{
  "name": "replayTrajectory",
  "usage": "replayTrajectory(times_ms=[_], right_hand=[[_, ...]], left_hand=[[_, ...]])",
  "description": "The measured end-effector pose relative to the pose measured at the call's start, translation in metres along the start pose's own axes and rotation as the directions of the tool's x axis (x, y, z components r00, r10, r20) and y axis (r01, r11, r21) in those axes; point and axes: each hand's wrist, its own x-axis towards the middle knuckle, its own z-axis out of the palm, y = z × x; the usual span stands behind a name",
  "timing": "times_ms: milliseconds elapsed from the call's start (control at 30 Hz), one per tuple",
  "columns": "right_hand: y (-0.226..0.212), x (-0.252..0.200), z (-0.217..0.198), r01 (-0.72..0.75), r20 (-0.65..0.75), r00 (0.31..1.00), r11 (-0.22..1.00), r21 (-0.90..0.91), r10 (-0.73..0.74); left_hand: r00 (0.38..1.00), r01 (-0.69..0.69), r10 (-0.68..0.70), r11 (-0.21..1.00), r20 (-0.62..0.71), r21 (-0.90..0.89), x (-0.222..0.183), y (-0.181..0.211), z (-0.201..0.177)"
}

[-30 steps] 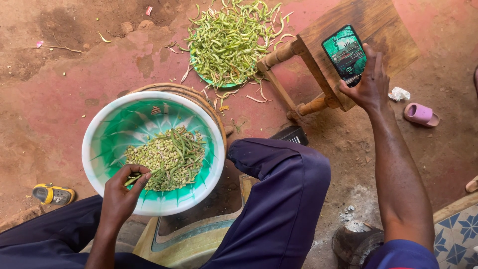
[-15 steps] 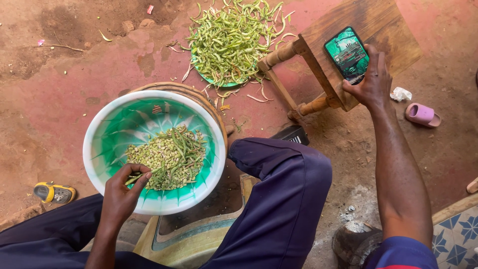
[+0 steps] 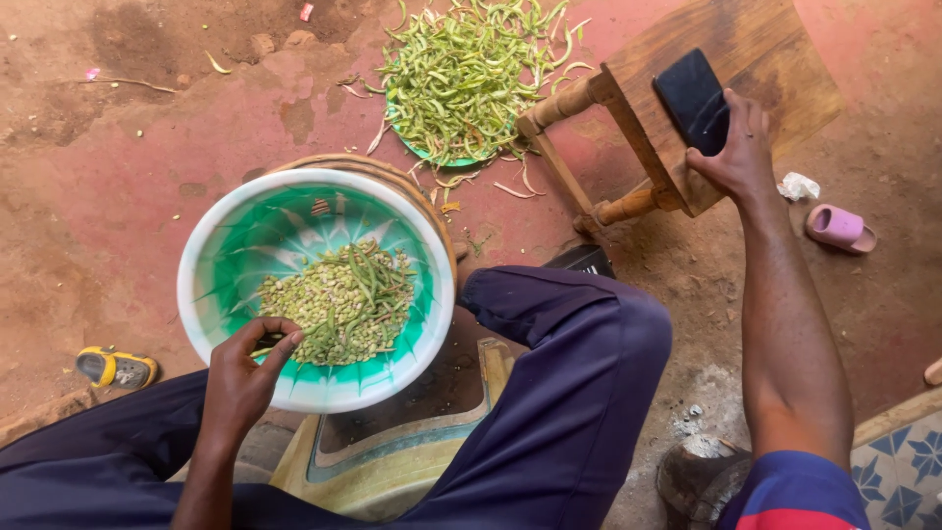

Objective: Shelling green beans by hand into a plastic bowl

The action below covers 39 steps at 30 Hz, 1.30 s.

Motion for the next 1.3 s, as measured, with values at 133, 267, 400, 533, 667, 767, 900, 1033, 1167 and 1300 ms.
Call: replayTrajectory(times_ms=[133, 267, 400, 533, 667, 767, 900, 1033, 1167, 1300], right_hand=[[0.060, 0.025, 0.027, 0.413, -0.197, 0.885, 0.907, -0.086, -0.422], [-0.042, -0.001, 0.004, 0.453, -0.191, 0.848, 0.863, -0.225, -0.495], [-0.285, -0.126, -0.055, 0.609, -0.148, 0.786, 0.709, 0.355, -0.601], [-0.399, -0.197, 0.006, 0.526, -0.079, 0.774, 0.568, 0.633, -0.628], [-0.445, -0.233, 0.055, 0.462, -0.066, 0.722, 0.408, 0.788, -0.689], [-0.449, -0.241, 0.080, 0.374, -0.075, 0.765, 0.347, 0.860, -0.640], [-0.447, -0.252, 0.098, 0.235, -0.098, 0.836, 0.191, 0.953, -0.540], [-0.442, -0.254, 0.104, 0.211, -0.084, 0.836, 0.176, 0.962, -0.542], [-0.432, -0.250, 0.113, 0.169, -0.088, 0.855, 0.113, 0.979, -0.512], [-0.434, -0.250, 0.104, 0.257, -0.108, 0.860, 0.242, 0.936, -0.498]], left_hand=[[0.998, -0.030, 0.033, 0.999, -0.062, 0.040, -0.006, -0.006, -0.010], [0.993, -0.113, 0.109, 0.989, -0.050, -0.095, -0.015, 0.011, -0.026], [0.984, -0.160, 0.174, 0.949, 0.027, -0.270, -0.023, 0.033, -0.028], [0.947, -0.318, 0.312, 0.887, -0.074, -0.335, -0.025, 0.025, -0.021], [0.930, -0.362, 0.354, 0.837, -0.098, -0.410, -0.039, 0.030, -0.025], [0.914, -0.401, 0.389, 0.820, -0.116, -0.408, -0.041, 0.034, -0.028], [0.894, -0.444, 0.430, 0.814, -0.125, -0.375, -0.036, 0.024, -0.024], [0.892, -0.452, 0.437, 0.842, -0.118, -0.294, -0.043, 0.037, -0.028], [0.883, -0.468, 0.455, 0.862, -0.112, -0.193, -0.042, 0.046, -0.029], [0.900, -0.435, 0.429, 0.895, -0.077, -0.101, -0.026, 0.039, -0.020]])
